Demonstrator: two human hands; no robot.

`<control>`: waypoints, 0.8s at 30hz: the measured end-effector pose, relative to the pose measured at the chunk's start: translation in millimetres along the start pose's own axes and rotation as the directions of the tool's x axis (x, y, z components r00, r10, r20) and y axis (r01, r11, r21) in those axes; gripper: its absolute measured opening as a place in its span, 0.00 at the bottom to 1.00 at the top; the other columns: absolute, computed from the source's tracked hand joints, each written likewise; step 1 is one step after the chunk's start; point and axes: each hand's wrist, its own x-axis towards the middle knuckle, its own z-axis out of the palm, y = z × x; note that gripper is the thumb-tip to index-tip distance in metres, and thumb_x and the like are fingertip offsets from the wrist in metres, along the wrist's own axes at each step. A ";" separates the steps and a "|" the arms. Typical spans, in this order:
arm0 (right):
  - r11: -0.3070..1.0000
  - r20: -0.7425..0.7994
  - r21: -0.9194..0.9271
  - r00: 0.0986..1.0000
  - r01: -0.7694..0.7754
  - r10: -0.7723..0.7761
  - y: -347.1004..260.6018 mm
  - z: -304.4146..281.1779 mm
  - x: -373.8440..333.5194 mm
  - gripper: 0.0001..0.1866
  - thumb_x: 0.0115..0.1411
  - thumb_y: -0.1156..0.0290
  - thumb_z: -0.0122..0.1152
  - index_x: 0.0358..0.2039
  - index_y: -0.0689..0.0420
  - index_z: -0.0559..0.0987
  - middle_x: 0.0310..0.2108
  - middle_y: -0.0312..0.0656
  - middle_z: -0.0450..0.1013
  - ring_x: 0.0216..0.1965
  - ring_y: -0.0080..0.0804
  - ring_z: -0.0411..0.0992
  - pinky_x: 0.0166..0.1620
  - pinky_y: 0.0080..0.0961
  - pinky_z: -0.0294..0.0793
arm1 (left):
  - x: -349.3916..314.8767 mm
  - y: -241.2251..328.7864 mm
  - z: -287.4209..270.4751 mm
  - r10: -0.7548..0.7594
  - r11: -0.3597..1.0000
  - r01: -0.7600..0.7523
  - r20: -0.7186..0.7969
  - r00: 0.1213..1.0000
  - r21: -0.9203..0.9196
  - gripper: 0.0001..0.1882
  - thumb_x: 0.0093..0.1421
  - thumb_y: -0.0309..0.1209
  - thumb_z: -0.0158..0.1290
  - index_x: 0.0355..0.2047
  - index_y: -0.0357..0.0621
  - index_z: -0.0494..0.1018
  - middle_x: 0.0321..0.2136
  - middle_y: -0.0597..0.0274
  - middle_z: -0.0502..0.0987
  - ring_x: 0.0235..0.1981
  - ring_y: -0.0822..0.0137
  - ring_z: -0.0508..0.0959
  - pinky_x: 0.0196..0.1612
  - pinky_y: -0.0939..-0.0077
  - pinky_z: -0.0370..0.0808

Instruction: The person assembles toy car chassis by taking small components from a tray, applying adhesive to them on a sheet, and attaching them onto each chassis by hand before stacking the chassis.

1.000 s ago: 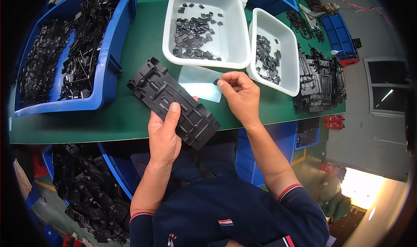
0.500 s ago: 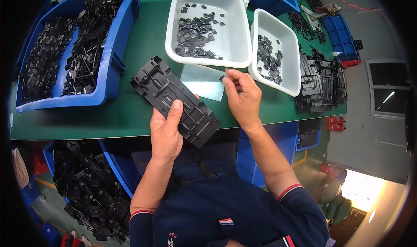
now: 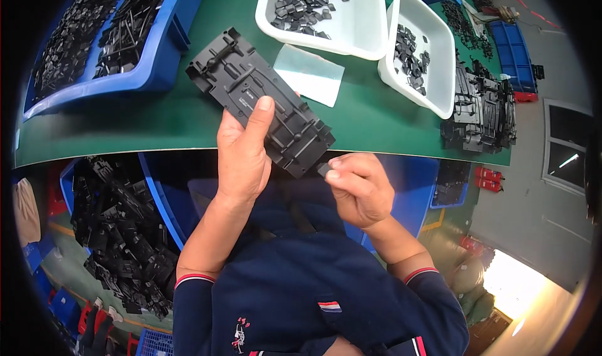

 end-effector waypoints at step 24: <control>0.999 0.088 -0.003 0.995 0.054 -0.053 -3.8 10.5 -15.5 0.18 0.40 0.83 0.67 0.35 0.56 0.80 0.32 0.39 0.74 0.31 0.35 0.75 0.33 0.25 0.74 | -24.4 -1.4 10.3 0.164 0.976 -0.169 0.046 0.985 0.136 0.17 0.65 0.24 0.47 0.53 0.36 0.62 0.50 0.52 0.71 0.49 0.62 0.75 0.51 0.66 0.74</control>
